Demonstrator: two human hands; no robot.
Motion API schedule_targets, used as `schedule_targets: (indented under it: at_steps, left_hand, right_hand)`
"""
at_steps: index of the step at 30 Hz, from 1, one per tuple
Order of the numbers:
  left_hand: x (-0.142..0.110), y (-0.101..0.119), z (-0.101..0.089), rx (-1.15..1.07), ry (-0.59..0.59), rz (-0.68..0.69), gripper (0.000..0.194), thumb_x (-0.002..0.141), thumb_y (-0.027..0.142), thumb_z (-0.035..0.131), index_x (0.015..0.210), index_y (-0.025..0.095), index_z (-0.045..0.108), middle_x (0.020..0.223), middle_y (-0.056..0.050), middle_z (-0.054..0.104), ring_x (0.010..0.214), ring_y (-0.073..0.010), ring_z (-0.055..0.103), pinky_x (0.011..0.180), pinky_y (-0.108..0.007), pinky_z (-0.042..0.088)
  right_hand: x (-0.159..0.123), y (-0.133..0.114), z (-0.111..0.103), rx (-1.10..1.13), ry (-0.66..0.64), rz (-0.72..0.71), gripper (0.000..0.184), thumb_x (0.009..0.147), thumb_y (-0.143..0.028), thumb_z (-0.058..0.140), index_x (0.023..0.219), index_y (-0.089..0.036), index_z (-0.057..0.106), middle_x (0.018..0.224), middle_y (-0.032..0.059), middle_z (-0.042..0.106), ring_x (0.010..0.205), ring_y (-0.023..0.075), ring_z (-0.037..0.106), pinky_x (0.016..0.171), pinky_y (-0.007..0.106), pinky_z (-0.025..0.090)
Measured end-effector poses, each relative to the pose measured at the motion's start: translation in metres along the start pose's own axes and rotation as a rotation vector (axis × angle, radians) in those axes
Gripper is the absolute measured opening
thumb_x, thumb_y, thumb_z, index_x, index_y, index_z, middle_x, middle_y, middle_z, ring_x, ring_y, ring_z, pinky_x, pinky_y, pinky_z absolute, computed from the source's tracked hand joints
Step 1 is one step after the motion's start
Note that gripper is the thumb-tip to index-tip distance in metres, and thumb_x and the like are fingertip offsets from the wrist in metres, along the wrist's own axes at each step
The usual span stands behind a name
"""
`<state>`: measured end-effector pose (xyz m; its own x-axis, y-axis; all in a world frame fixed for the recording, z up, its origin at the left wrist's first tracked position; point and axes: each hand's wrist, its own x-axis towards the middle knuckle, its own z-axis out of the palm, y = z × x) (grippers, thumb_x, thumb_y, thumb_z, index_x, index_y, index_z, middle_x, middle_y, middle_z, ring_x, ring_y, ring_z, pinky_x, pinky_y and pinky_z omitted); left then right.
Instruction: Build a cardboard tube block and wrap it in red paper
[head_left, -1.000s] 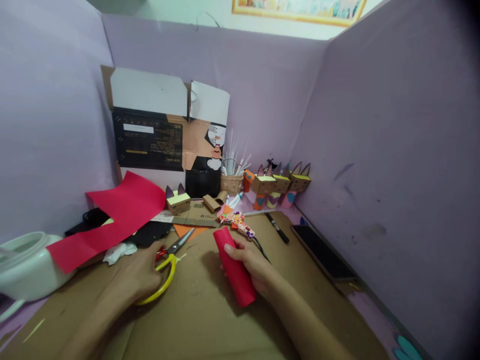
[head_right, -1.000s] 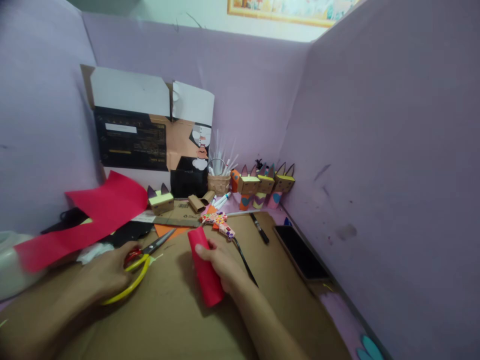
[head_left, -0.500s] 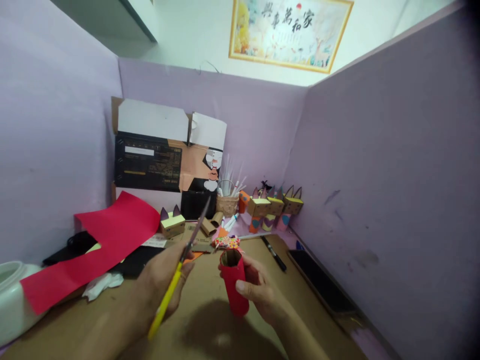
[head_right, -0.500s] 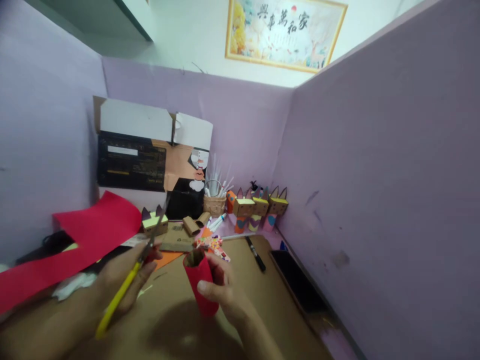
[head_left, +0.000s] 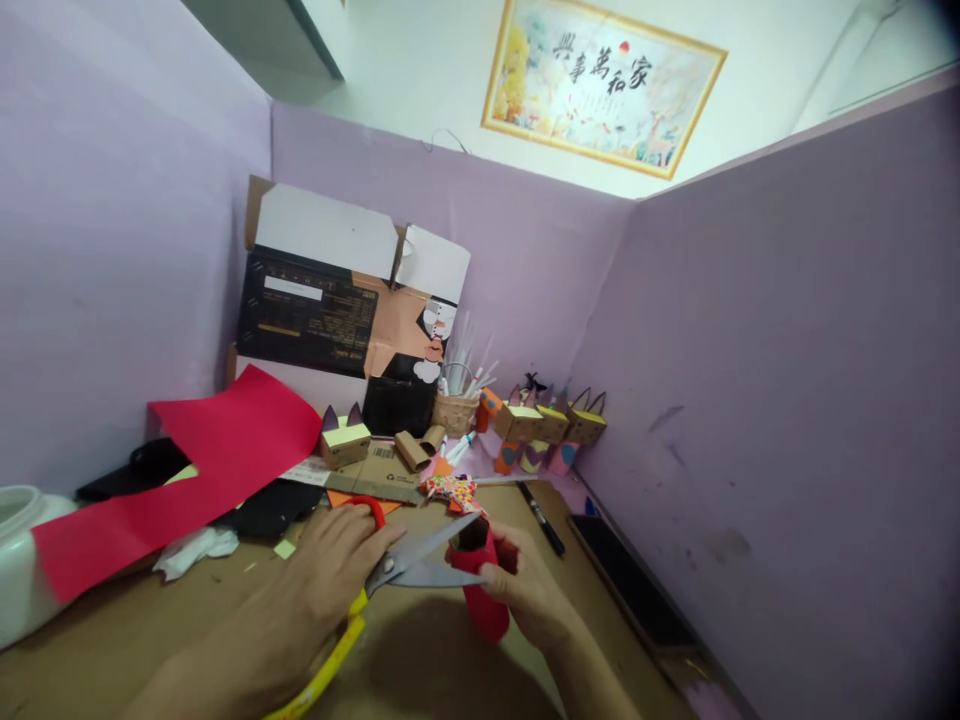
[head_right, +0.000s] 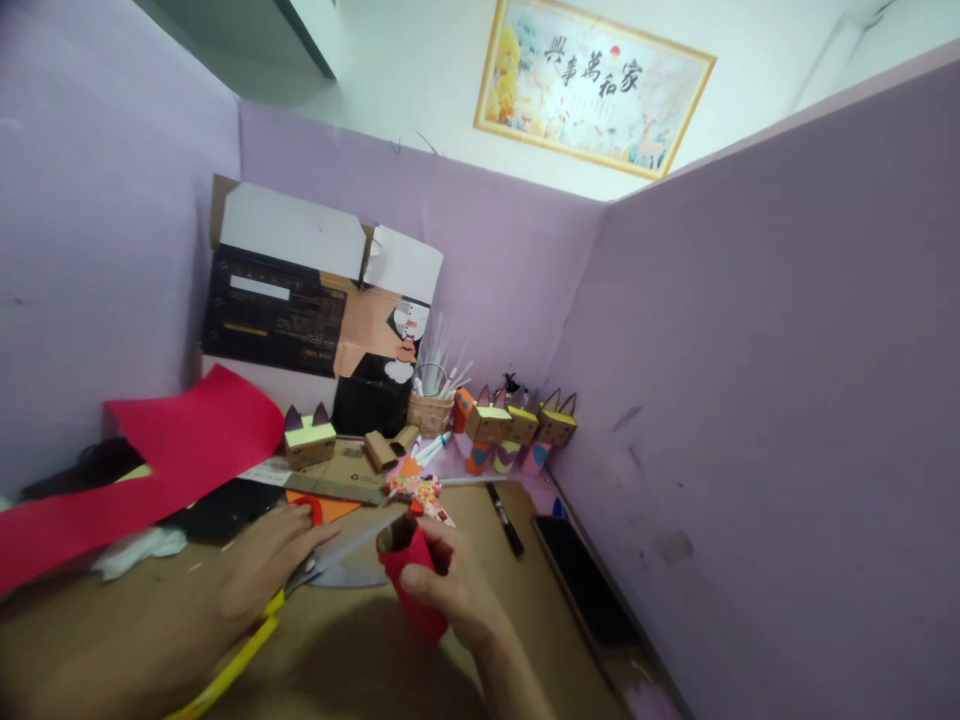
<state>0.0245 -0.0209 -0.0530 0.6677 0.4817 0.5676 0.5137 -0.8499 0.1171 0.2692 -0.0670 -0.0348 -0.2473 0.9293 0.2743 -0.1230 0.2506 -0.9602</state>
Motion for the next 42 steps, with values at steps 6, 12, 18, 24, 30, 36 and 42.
schedule_targets:
  at_steps: [6,12,18,24,30,36,42]
  left_hand:
    - [-0.003,0.015,-0.003,0.08,-0.017,0.021,0.075,0.068,0.0,0.04,0.137,0.024,0.024,0.115,-0.013,0.054,0.099,-0.0259,0.053,0.082,-0.039,0.047]
    - [-0.006,0.01,0.003,0.096,-0.078,0.002,0.074,0.07,-0.003,0.038,0.138,0.023,0.023,0.113,-0.013,0.055,0.097,-0.0246,0.054,0.081,-0.038,0.047]
    - [-0.005,0.01,0.002,0.092,-0.139,0.006,0.062,0.076,0.003,0.041,0.134,0.019,0.029,0.108,-0.013,0.056,0.091,-0.0245,0.055,0.076,-0.038,0.047]
    - [-0.004,0.012,0.0,0.133,-0.086,0.01,0.053,0.077,0.004,0.038,0.128,0.018,0.036,0.099,-0.011,0.057,0.085,-0.0235,0.055,0.073,-0.036,0.046]
    - [-0.004,0.008,-0.002,0.089,-0.084,0.081,0.053,0.078,0.006,0.038,0.129,0.017,0.032,0.096,-0.011,0.058,0.083,-0.0225,0.056,0.07,-0.033,0.047]
    - [-0.006,0.0,0.003,0.098,-0.065,0.068,0.06,0.078,0.007,0.038,0.134,0.02,0.024,0.094,-0.009,0.058,0.079,-0.0222,0.055,0.066,-0.032,0.046]
    - [-0.005,0.001,0.004,0.159,-0.064,0.051,0.065,0.074,0.006,0.04,0.135,0.019,0.023,0.09,-0.008,0.057,0.077,-0.0212,0.054,0.063,-0.03,0.044]
  right_hand:
    - [-0.001,0.006,0.001,-0.028,-0.007,0.071,0.05,0.06,-0.054,0.073,0.091,-0.015,0.07,0.077,0.0053,0.064,0.073,0.0197,0.057,0.068,0.029,0.042]
    - [0.0,0.005,0.005,-0.083,0.029,0.047,0.054,0.06,-0.057,0.071,0.092,-0.014,0.072,0.078,0.0059,0.066,0.069,0.0189,0.056,0.065,0.028,0.043]
    - [0.0,0.009,0.004,-0.083,0.049,0.061,0.049,0.056,-0.05,0.074,0.091,-0.016,0.072,0.078,0.0044,0.068,0.073,0.0216,0.058,0.069,0.031,0.044]
    - [0.0,0.014,0.005,-0.07,0.038,0.077,0.046,0.055,-0.048,0.075,0.09,-0.017,0.072,0.079,0.0046,0.067,0.073,0.0216,0.058,0.069,0.031,0.044]
    - [0.001,0.008,0.007,-0.095,0.015,0.038,0.045,0.062,-0.051,0.071,0.089,-0.016,0.071,0.073,0.0037,0.063,0.066,0.0179,0.053,0.063,0.028,0.041]
    - [0.002,0.004,0.01,-0.163,0.097,-0.01,0.04,0.064,-0.05,0.07,0.087,-0.017,0.071,0.073,0.0027,0.062,0.065,0.0174,0.052,0.063,0.027,0.042]
    - [0.002,0.007,0.009,-0.262,0.228,-0.008,0.044,0.061,-0.048,0.071,0.093,-0.017,0.071,0.074,0.0042,0.064,0.069,0.0216,0.056,0.068,0.031,0.045]
